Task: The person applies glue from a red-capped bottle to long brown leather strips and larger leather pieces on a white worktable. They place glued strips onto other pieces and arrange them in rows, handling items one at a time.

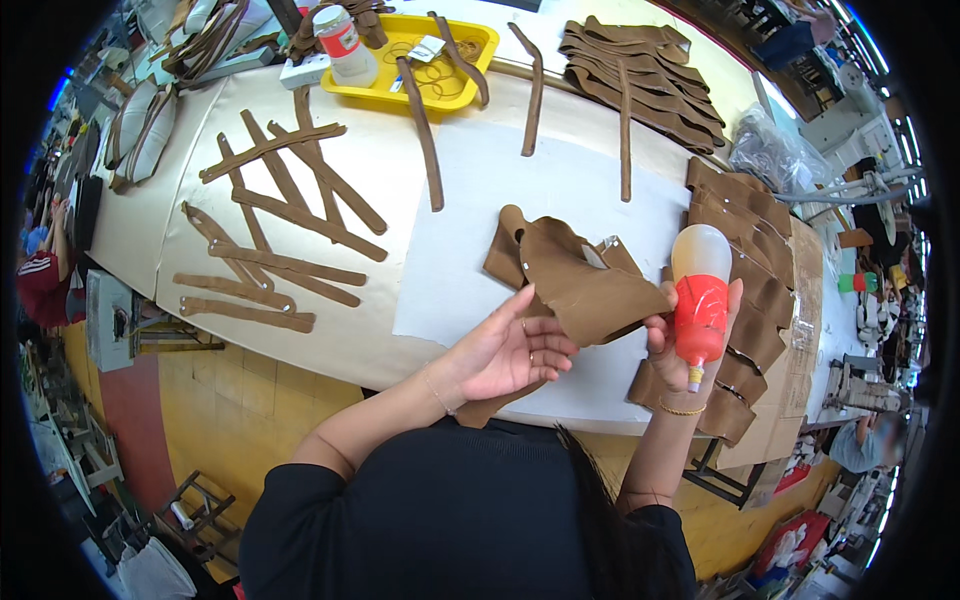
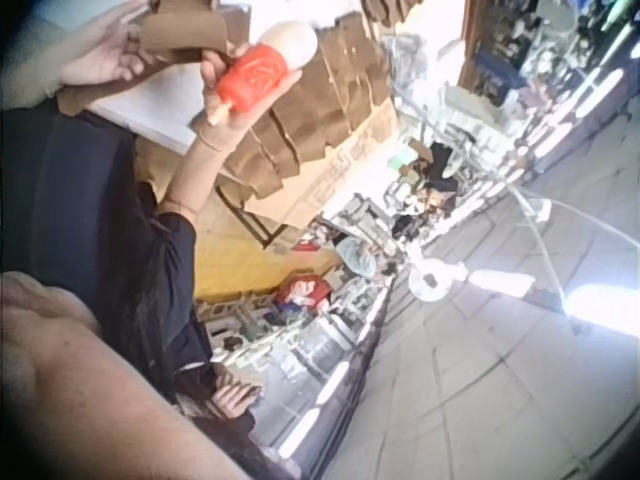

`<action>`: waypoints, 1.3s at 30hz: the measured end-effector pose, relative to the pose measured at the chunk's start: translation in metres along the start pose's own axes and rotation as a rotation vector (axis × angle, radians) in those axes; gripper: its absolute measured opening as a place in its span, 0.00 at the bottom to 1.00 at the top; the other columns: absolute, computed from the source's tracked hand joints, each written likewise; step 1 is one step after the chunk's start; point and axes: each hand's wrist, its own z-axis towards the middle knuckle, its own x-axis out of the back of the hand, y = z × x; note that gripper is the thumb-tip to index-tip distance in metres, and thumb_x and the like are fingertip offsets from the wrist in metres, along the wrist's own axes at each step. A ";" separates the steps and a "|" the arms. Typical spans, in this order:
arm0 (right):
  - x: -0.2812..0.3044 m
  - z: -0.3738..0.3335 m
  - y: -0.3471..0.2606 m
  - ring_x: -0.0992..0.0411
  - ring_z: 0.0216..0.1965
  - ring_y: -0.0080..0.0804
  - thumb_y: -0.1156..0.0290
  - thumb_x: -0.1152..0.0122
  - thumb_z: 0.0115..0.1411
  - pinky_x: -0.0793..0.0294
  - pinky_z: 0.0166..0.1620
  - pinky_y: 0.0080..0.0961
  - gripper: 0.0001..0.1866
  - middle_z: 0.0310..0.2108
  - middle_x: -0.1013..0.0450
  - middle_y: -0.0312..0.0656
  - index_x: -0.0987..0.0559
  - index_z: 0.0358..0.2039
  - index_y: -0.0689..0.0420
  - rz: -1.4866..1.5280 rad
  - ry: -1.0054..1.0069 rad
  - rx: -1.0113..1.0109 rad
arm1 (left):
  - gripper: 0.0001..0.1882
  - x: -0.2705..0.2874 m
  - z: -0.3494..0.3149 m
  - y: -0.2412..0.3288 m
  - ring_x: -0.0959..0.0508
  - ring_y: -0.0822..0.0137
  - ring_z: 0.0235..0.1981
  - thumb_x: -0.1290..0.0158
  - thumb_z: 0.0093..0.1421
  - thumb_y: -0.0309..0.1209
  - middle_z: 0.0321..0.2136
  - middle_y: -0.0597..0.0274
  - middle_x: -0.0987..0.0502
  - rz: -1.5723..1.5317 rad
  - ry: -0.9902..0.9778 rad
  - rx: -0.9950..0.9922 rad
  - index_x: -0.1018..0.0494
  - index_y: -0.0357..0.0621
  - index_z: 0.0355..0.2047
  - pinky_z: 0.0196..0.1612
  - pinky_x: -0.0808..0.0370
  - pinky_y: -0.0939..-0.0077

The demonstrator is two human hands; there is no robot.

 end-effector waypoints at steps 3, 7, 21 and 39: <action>0.016 -0.006 -0.002 0.25 0.37 0.64 0.32 0.60 0.57 0.18 0.35 0.49 0.45 0.38 0.30 0.65 0.33 0.38 0.75 -0.119 -0.058 -0.047 | 0.26 -0.028 0.014 0.010 0.26 0.61 0.49 0.56 0.65 0.47 0.44 0.53 0.25 -0.018 0.136 -0.104 0.33 0.37 0.50 0.52 0.28 0.64; 0.028 -0.014 0.004 0.23 0.35 0.57 0.33 0.60 0.58 0.18 0.35 0.46 0.45 0.37 0.30 0.70 0.32 0.40 0.75 -0.381 -0.030 -0.050 | 0.17 -0.034 0.033 0.035 0.25 0.61 0.47 0.51 0.61 0.31 0.45 0.54 0.25 0.056 0.129 -0.320 0.31 0.37 0.48 0.54 0.29 0.62; -0.004 0.000 -0.030 0.25 0.31 0.32 0.26 0.49 0.46 0.21 0.34 0.31 0.49 0.33 0.28 0.45 0.31 0.45 0.65 -0.930 0.214 0.655 | 0.22 -0.089 -0.009 0.037 0.25 0.67 0.47 0.48 0.57 0.21 0.45 0.57 0.27 0.725 0.106 -0.475 0.37 0.35 0.52 0.50 0.26 0.71; -0.089 0.062 -0.020 0.25 0.34 0.33 0.24 0.55 0.47 0.19 0.33 0.32 0.52 0.41 0.29 0.49 0.38 0.53 0.63 -0.998 -0.026 0.861 | 0.28 -0.105 -0.018 0.034 0.29 0.66 0.50 0.47 0.54 0.21 0.48 0.56 0.30 0.723 0.133 -0.443 0.40 0.35 0.56 0.52 0.30 0.70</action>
